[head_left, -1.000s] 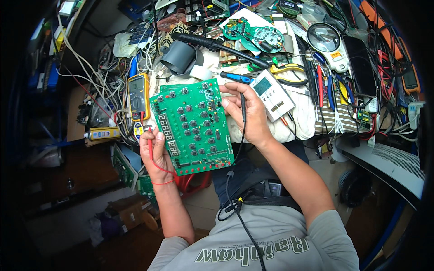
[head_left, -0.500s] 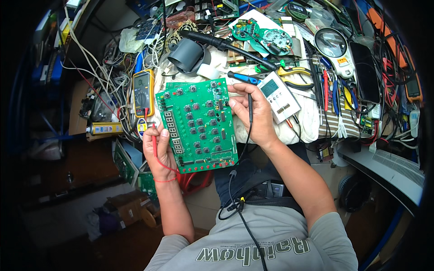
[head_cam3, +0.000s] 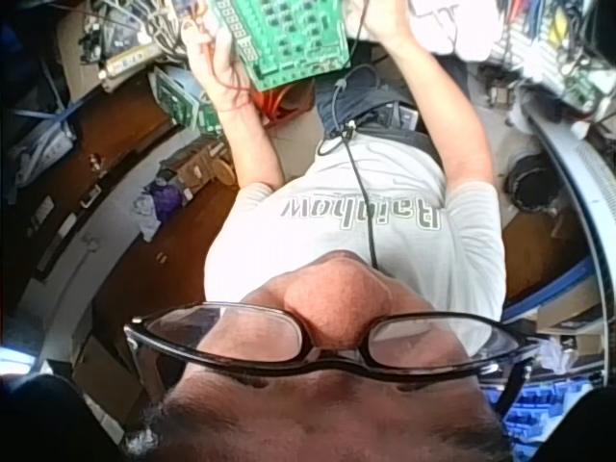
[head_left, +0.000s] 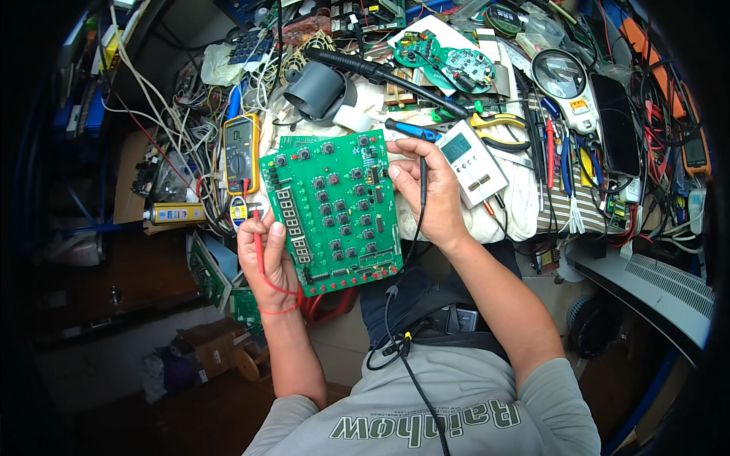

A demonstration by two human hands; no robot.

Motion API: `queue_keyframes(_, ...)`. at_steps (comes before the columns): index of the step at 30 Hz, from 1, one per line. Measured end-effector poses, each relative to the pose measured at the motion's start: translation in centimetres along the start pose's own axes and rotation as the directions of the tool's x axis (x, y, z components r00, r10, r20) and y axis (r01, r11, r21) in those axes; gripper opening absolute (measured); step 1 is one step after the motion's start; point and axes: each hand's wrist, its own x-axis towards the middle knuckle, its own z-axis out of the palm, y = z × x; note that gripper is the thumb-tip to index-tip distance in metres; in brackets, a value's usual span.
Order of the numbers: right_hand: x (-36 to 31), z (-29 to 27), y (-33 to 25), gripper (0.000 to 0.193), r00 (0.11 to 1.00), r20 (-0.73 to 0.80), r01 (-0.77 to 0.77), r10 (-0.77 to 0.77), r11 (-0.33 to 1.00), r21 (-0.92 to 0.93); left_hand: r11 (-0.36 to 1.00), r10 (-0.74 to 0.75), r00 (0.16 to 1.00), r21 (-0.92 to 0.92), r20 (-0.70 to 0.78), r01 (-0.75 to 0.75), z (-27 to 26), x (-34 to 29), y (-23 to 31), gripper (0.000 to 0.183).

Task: The person tests a green circuit board with a multimeter, flips it over to inspect the solder side, uses a magnifying lamp to examine specific areas, and then solders a point on the board with a soldering iron and solder wire.

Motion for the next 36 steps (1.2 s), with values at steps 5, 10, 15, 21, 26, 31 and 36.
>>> queue_keyframes(5,-0.1,0.1,0.1,0.038,0.999,-0.022,0.043,-0.044,0.997,-0.065,1.0,0.017,1.0,0.008,0.001,-0.017,0.2,-0.2,0.3,0.024)
queue_keyframes(10,-0.2,0.1,0.2,0.038,0.999,-0.038,0.024,-0.026,0.998,-0.056,0.999,0.028,1.0,0.02,0.014,-0.028,0.1,-0.2,0.3,0.024)
queue_keyframes(15,-0.1,0.0,0.4,0.037,0.998,-0.023,0.061,-0.064,0.991,-0.115,0.998,0.041,0.999,0.047,0.008,-0.041,0.5,-0.5,0.7,0.024)
queue_keyframes(21,-0.1,0.1,0.5,0.035,0.996,-0.028,0.077,-0.082,0.985,-0.154,0.992,0.091,0.995,0.079,0.044,-0.094,1.3,-1.3,1.3,0.024)
queue_keyframes(26,-0.1,0.2,0.7,0.034,0.995,-0.036,0.088,-0.093,0.986,-0.141,0.986,0.14,0.987,0.083,0.084,-0.147,2.3,-2.3,1.5,0.028)
queue_keyframes(31,0.2,0.3,0.5,0.032,0.997,-0.054,0.04,-0.047,0.991,-0.131,0.974,0.187,0.972,0.104,0.142,-0.203,4.7,-4.5,1.2,0.034)
queue_keyframes(36,0.4,0.2,-0.3,0.03,0.999,-0.045,-0.03,0.023,0.985,-0.169,0.955,0.214,0.941,0.149,0.263,-0.258,6.9,-5.4,0.6,0.039)
